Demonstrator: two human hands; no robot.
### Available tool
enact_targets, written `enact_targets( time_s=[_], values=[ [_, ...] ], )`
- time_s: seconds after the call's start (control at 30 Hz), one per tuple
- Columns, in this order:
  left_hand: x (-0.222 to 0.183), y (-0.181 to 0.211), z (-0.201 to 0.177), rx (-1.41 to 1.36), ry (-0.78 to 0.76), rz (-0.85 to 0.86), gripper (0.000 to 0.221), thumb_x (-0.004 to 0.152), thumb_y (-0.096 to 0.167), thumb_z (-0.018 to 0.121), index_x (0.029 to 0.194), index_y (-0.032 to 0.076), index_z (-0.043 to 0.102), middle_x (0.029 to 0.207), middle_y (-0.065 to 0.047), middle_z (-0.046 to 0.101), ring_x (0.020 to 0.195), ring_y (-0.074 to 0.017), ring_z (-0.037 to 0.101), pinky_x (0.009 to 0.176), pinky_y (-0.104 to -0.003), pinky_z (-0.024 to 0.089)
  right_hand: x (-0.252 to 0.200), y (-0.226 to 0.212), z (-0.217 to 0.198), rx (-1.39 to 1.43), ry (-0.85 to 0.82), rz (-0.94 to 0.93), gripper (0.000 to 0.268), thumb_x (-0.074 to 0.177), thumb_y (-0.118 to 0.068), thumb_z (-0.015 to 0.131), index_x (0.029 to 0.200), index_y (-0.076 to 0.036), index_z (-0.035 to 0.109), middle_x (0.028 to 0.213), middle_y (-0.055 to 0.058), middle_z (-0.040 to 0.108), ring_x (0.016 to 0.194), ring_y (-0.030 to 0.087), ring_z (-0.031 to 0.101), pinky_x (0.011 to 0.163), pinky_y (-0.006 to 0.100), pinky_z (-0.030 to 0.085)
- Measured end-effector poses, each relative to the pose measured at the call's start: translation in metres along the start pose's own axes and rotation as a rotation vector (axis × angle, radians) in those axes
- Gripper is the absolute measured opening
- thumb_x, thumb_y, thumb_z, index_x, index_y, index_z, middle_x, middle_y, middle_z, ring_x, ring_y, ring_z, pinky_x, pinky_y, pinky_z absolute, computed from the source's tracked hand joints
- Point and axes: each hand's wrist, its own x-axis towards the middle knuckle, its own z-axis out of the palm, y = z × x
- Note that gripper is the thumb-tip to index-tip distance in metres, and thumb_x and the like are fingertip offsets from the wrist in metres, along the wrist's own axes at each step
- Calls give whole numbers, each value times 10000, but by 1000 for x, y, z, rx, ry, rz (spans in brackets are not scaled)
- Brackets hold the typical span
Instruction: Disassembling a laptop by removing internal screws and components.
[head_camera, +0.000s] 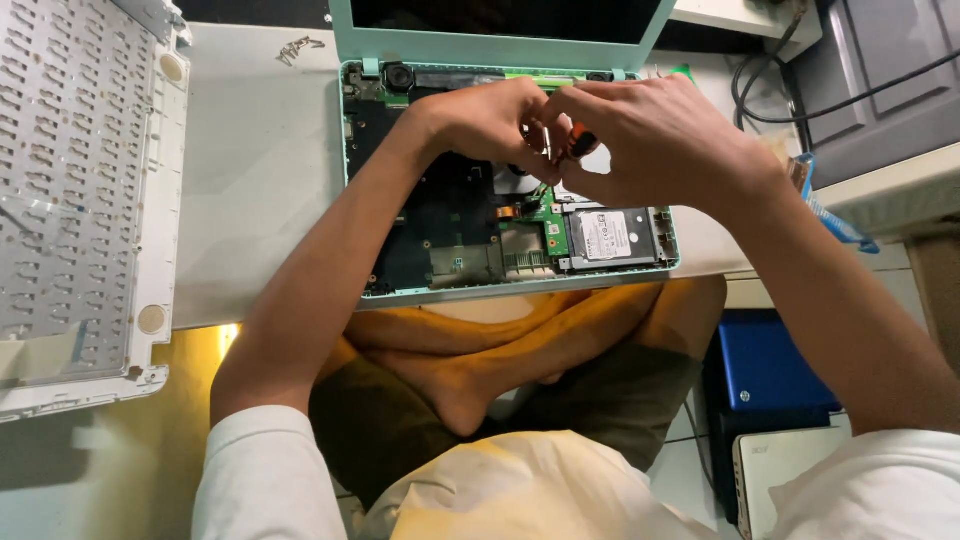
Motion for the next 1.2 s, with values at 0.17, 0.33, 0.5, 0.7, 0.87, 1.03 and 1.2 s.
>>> enact_targets(
  time_s=[0.17,0.33,0.5,0.7,0.87,1.03,1.2],
  values=[
    [0,2,2,-36,-34,45,187,962,164,873,1142,150,823,1084,19,816,950,-133,714,879,-340,599,2,7,16,-143,-31,41,430,1249,-632,654,1245,-215,760,636,56,749,506,350,691,568,468,488],
    [5,-8,1,-61,4,106,218,989,248,975,1152,149,870,1107,31,852,870,-122,706,741,-299,581,4,1,0,-108,16,24,702,1271,-792,570,1080,-141,750,862,12,755,544,302,666,533,462,438],
    [0,-3,2,-28,36,36,177,953,203,929,1095,172,829,999,42,759,908,-118,669,801,-324,546,3,4,1,-126,-18,63,381,1224,-555,679,1266,-179,722,823,35,780,647,395,766,569,511,527],
    [0,-4,1,-91,26,97,271,951,218,956,1166,176,795,1106,20,800,1003,-133,752,859,-320,646,2,11,5,-202,3,58,589,1284,-756,593,1134,-235,823,784,-6,781,588,294,745,582,437,499],
    [1,-3,3,-26,5,4,204,953,189,856,1151,142,855,874,12,742,755,-113,648,673,-305,515,1,11,11,-79,171,-108,82,1200,-262,766,1256,-229,817,995,-87,845,588,281,700,458,425,487],
    [4,-8,8,-65,96,73,458,908,343,1021,1214,188,719,1096,22,710,901,-138,630,739,-316,551,6,12,19,-115,127,-52,666,1215,-806,603,1468,-238,842,699,-19,795,534,204,702,606,422,487],
    [2,-7,3,-74,56,72,225,959,158,926,1159,158,822,967,30,733,841,-107,664,757,-290,554,4,9,7,-52,69,-33,412,1190,-549,709,1406,-198,722,705,-24,762,480,287,670,522,447,463]
  ],
)
